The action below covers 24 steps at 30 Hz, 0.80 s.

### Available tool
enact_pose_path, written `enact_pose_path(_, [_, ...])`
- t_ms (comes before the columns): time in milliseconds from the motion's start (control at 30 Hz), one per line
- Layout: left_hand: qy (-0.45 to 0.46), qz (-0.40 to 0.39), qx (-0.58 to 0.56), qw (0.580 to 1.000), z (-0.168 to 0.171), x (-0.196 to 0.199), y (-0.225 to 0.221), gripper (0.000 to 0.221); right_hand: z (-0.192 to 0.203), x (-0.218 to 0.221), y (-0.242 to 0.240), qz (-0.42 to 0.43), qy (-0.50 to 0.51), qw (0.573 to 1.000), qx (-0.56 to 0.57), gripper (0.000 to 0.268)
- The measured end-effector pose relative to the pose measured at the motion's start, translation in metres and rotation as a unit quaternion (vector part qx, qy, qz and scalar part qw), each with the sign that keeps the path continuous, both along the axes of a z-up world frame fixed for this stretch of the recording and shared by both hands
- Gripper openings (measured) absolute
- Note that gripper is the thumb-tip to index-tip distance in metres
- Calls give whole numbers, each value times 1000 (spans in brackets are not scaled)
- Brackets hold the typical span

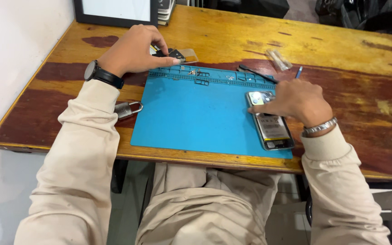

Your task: The person uses a screwdriver to remove screws from a disassembled smartphone placed on a blue mat. They place the screws on the mat and then position a camera module over the phone's internal components.

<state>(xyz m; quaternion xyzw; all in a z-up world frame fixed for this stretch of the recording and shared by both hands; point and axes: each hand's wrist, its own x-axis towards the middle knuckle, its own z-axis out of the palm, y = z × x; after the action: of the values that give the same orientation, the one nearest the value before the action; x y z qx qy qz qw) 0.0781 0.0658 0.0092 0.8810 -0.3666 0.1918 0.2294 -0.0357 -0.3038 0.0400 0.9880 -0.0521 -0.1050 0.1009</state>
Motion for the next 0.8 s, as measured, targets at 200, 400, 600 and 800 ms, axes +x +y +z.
enact_pose_path(200, [-75, 36, -9, 996, -4, 2, 15, 45, -6, -3, -45, -34, 15, 999, -4, 86])
enact_pose_path(400, [-6, 81, -56, 995, 1, 6, 21, 46, -21, 0, -88, -111, 34, 993, -7, 84])
enact_pose_path(600, [-35, 102, -45, 993, -6, 11, 25, 48, -21, 0, -109, -144, 15, 989, -25, 84])
enact_pose_path(800, [-10, 245, -50, 968, -15, 27, 66, 47, 12, 0, -89, -67, -60, 995, -41, 89])
